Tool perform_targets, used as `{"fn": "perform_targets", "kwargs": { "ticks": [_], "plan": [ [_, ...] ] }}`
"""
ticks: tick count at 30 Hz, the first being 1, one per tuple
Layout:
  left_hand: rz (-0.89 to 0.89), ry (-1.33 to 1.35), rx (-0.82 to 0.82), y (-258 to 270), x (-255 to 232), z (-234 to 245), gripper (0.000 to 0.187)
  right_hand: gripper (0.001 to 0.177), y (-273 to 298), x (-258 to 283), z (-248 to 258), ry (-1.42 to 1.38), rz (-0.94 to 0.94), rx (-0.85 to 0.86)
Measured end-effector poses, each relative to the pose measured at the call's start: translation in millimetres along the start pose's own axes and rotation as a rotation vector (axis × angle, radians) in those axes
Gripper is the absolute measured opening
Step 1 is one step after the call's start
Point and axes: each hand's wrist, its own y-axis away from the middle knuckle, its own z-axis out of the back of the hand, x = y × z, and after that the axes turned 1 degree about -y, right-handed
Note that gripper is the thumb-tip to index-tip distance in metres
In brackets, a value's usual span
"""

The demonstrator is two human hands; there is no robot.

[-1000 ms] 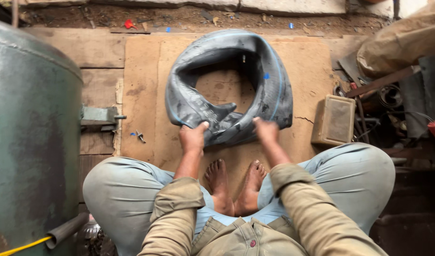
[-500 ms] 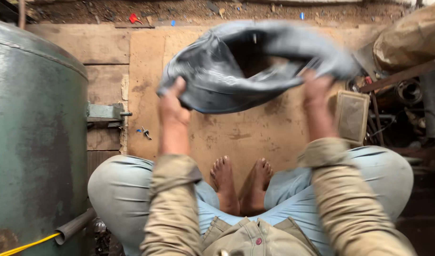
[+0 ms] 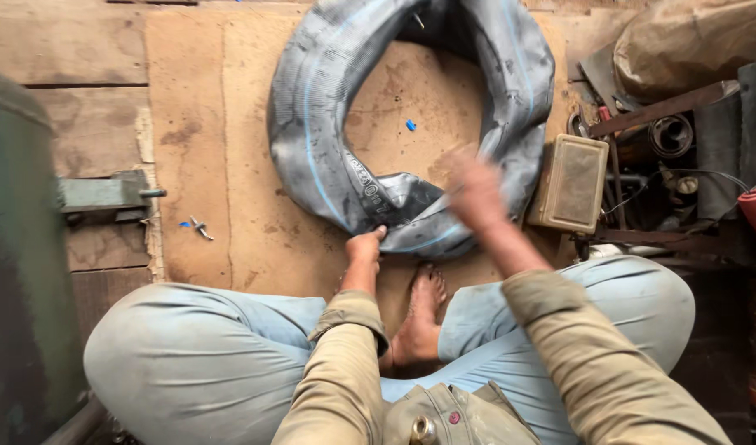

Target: The person uses a power drill to grind a section of a motorcycle inner tube, then applies a patch and adhesive to repair it. They use pliers to secure the valve stem area.

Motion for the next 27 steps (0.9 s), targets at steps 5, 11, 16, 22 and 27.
{"fn": "perform_targets", "kwargs": {
  "ticks": [5, 11, 16, 22, 27],
  "plan": [
    [-0.113, 0.331, 0.275, 2, -16, 17, 0.053, 0.038, 34, 57, -37, -0.191, 0.169, 0.327],
    [-0.213, 0.573, 0.086, -20, -88, 66, 0.039, 0.059, 37, 71, -46, -0.078, 0.081, 0.320],
    [-0.311, 0.693, 0.092, -40, -104, 63, 0.017, 0.066, 45, 77, -46, -0.025, 0.148, 0.310],
    [-0.226, 0.793, 0.275, -15, -132, 100, 0.026, 0.084, 25, 85, -66, 0.054, 0.047, 0.727],
    [-0.671, -0.518, -0.724, 46, -127, 107, 0.026, 0.084, 3, 80, -101, 0.038, 0.060, 0.852]
  ]
}}
